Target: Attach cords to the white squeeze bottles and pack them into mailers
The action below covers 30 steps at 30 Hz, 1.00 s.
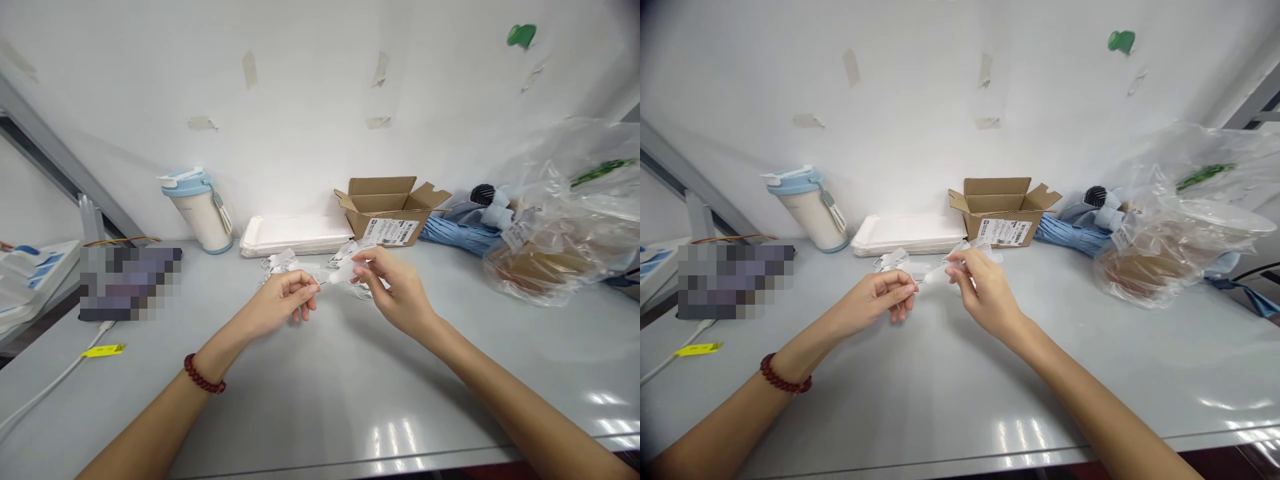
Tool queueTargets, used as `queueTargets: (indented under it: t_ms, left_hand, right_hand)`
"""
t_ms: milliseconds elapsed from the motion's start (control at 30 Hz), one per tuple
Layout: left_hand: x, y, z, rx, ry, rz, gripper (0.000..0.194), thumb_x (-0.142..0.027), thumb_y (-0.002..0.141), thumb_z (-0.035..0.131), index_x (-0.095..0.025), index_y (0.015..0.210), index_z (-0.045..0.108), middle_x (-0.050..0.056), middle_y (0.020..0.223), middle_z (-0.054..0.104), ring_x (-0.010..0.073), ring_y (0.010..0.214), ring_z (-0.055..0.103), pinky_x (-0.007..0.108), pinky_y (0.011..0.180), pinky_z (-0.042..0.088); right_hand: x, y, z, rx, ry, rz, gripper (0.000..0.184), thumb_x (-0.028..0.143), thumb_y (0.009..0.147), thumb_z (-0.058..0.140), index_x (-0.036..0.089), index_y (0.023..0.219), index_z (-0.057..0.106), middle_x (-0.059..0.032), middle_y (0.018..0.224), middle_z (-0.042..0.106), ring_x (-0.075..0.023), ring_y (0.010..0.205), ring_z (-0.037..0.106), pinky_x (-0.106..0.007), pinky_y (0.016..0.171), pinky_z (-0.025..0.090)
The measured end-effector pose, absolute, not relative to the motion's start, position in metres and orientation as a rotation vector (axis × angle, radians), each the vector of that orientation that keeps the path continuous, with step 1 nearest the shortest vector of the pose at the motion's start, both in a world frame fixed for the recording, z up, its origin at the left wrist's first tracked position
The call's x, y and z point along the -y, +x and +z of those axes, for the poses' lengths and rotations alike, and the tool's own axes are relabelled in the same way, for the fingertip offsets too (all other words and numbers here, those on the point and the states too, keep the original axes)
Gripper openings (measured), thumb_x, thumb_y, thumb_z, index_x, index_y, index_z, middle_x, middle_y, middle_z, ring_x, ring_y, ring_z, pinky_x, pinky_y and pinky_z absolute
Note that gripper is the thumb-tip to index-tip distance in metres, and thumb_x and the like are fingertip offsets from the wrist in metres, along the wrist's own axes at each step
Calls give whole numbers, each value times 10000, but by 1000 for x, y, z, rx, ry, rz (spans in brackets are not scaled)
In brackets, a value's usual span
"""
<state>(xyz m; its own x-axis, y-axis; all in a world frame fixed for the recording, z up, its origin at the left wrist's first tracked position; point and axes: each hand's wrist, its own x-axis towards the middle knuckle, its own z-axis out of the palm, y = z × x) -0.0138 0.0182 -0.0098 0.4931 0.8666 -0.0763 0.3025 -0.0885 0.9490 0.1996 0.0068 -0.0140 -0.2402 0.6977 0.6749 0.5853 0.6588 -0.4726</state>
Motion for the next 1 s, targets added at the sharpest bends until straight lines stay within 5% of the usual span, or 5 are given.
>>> queueTargets:
  t_ms: [1000]
  left_hand:
    - [-18, -14, -10, -970, 1641, 683, 238, -393, 851, 501, -165, 783, 523, -5, 680, 585, 102, 544, 551, 233, 519, 417]
  right_hand:
    - [-7, 201, -13, 1973, -969, 133, 71, 200, 915, 433, 204, 950, 495, -21, 772, 593, -119, 615, 598, -233, 543, 441]
